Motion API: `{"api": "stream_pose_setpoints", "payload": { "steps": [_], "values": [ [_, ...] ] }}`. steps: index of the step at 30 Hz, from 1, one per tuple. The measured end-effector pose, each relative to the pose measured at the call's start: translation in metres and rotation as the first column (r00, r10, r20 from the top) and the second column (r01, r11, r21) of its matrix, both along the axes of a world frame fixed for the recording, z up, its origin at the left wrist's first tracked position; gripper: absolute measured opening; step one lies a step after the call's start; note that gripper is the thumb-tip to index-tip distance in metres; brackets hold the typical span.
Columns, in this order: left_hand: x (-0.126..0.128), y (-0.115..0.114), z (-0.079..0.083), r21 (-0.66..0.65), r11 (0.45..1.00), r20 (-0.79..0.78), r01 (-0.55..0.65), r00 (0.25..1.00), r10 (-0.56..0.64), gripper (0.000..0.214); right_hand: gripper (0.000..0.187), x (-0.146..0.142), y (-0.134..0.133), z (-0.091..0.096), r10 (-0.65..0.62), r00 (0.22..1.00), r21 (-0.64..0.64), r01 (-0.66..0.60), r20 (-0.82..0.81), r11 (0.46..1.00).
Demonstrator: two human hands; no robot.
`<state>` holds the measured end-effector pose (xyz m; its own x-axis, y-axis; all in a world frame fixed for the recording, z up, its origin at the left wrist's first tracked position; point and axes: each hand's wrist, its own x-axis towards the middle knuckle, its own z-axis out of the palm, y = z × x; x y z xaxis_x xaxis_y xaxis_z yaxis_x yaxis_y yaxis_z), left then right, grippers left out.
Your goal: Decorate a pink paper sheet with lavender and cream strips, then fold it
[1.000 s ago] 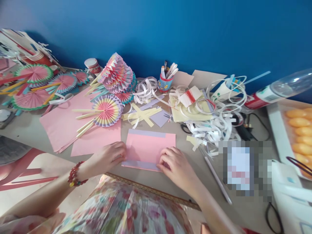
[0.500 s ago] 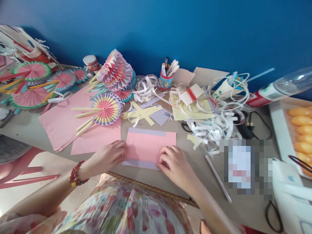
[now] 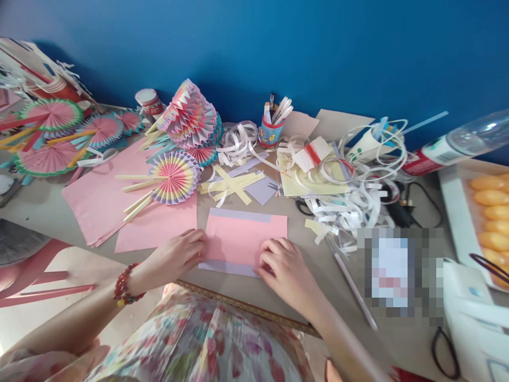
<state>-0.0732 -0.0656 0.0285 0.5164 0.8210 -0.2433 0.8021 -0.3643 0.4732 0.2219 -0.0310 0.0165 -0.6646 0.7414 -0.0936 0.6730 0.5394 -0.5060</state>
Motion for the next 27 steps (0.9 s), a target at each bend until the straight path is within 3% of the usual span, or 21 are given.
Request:
{"api": "stream_pose_setpoints", "payload": {
  "steps": [27],
  "values": [
    [0.0017,-0.0013,0.0009,0.01,0.999,-0.075,0.034,0.997,-0.033,0.014,0.016,-0.0008,-0.0032,-0.0025,-0.01,0.999,-0.001,0.01,0.03,1.0]
  ]
}}
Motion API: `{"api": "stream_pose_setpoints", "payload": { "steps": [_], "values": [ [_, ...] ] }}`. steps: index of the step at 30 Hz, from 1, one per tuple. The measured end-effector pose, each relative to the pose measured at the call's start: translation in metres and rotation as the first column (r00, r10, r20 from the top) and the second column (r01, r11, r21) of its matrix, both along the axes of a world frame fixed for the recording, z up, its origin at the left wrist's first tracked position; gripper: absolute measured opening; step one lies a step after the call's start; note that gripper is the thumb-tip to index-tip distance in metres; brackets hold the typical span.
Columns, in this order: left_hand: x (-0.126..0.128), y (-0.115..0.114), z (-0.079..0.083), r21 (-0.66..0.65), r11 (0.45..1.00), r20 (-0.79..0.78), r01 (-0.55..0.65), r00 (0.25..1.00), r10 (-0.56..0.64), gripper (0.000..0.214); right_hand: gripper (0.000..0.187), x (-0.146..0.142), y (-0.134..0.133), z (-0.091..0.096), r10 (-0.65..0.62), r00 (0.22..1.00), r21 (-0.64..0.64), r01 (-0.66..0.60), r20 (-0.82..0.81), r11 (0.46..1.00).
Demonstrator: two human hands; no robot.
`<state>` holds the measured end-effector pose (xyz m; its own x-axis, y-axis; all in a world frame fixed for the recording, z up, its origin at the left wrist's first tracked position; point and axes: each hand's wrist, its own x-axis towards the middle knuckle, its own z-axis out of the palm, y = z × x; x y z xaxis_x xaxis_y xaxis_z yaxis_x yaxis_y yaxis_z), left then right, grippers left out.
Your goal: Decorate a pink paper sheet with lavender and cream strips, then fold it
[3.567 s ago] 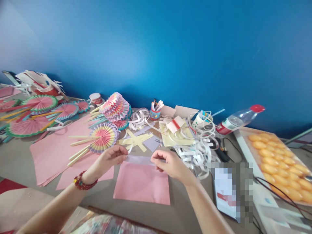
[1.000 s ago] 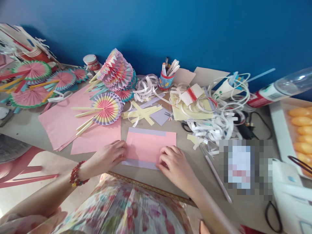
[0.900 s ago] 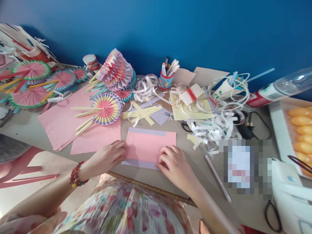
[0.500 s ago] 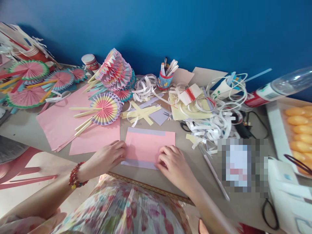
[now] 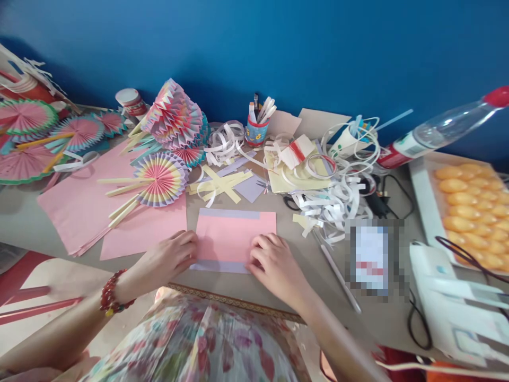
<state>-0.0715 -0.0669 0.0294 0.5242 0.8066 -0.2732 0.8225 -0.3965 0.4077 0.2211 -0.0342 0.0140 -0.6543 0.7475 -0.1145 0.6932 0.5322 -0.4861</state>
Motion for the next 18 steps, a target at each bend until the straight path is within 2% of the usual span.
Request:
{"api": "stream_pose_setpoints", "payload": {
  "steps": [18],
  "values": [
    [-0.0027,0.0,-0.0043,0.028,1.0,0.059,-0.007,0.998,0.006,0.016,0.017,-0.0006,-0.0013,0.0023,-0.006,1.0,0.026,0.006,0.025,1.0]
  ]
}}
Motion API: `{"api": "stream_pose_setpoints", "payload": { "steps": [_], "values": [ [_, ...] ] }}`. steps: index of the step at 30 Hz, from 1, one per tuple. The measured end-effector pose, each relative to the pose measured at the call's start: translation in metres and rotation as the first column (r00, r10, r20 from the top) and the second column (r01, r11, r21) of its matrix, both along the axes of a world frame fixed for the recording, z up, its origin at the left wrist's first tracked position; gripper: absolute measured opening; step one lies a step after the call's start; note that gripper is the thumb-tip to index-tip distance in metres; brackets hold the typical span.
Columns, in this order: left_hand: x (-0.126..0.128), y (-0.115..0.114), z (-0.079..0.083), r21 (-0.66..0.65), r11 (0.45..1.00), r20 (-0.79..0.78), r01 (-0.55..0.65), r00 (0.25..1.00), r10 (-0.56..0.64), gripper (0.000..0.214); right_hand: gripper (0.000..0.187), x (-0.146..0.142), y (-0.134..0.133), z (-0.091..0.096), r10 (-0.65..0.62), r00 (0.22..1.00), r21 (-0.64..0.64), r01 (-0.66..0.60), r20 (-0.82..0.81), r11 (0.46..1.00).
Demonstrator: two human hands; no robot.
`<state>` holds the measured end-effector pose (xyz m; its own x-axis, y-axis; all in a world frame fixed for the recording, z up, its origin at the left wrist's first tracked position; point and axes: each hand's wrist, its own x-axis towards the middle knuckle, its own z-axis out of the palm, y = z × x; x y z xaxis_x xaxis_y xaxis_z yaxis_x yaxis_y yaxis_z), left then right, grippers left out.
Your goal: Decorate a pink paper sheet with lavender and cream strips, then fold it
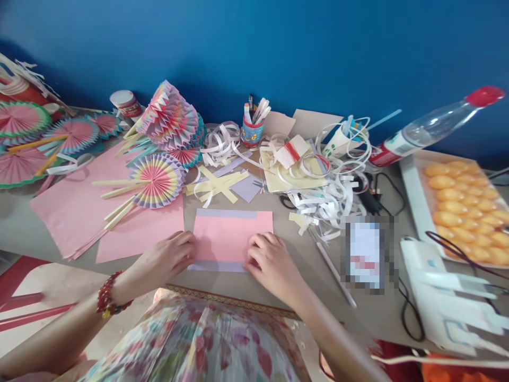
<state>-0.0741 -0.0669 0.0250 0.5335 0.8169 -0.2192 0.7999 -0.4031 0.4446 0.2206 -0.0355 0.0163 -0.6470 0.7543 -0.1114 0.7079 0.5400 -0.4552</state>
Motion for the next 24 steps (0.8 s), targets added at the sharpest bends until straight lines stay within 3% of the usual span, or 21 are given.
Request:
{"api": "stream_pose_setpoints", "payload": {
  "steps": [16,24],
  "values": [
    [0.0,0.0,0.0,-0.017,1.0,-0.007,0.008,1.0,-0.008,0.016,0.025,-0.003,-0.001,0.0,-0.023,1.0,0.028,0.023,0.003,0.999],
    [0.0,-0.001,0.0,-0.051,0.998,0.004,-0.046,0.999,0.046,0.01,0.02,0.009,0.003,0.006,0.023,0.999,-0.053,-0.024,-0.035,0.998]
  ]
}}
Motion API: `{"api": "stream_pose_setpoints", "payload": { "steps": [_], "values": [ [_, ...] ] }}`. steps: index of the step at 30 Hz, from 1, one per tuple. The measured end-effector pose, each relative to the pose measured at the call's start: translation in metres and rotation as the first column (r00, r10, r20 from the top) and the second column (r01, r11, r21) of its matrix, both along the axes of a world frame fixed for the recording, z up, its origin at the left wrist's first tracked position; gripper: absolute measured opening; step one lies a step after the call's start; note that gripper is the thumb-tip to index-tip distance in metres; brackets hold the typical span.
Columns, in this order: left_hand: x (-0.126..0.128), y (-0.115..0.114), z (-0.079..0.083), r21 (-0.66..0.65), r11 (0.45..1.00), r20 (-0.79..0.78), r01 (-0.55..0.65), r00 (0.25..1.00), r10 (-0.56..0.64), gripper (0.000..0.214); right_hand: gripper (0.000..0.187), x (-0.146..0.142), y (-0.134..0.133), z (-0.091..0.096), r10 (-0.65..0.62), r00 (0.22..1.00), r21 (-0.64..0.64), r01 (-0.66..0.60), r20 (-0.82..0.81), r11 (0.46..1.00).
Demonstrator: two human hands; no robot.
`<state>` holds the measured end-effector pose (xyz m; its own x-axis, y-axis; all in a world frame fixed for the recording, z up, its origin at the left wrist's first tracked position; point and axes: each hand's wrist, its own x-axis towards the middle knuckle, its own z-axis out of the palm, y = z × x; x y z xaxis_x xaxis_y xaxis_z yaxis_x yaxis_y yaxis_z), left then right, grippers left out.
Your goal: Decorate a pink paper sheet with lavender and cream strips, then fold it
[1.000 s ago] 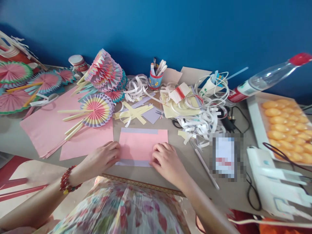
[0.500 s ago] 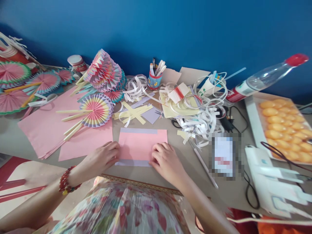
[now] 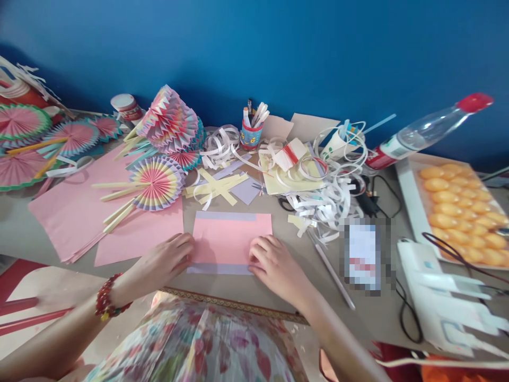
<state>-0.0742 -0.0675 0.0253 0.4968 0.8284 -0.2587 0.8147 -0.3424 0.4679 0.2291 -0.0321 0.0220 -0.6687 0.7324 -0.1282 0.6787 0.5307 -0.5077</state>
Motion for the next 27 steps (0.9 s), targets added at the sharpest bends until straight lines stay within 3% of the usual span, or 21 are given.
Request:
{"api": "stream_pose_setpoints", "payload": {
  "steps": [9,16,18,23,27],
  "values": [
    [-0.007,0.001,-0.009,-0.031,0.999,0.083,-0.013,0.996,0.016,0.01,0.012,0.015,0.007,0.008,0.1,0.993,-0.074,-0.105,-0.063,0.992],
    [0.0,-0.006,-0.002,0.105,0.994,0.082,0.027,0.996,-0.036,0.011,0.02,0.015,-0.003,0.007,0.087,0.995,0.004,-0.087,-0.038,0.996],
    [0.008,-0.007,-0.001,0.162,0.984,0.081,0.079,0.992,-0.093,0.011,0.027,0.014,-0.006,0.006,0.088,0.996,0.02,-0.087,-0.018,0.996],
    [0.029,-0.006,-0.009,0.255,0.934,0.001,0.25,0.966,-0.259,0.044,0.054,0.019,-0.011,0.006,0.109,0.994,0.071,-0.111,0.026,0.991],
    [0.035,0.001,-0.01,0.27,0.925,-0.04,0.267,0.963,-0.266,0.034,0.069,0.028,-0.013,0.005,0.1,0.994,0.135,-0.106,0.05,0.985]
  ]
}}
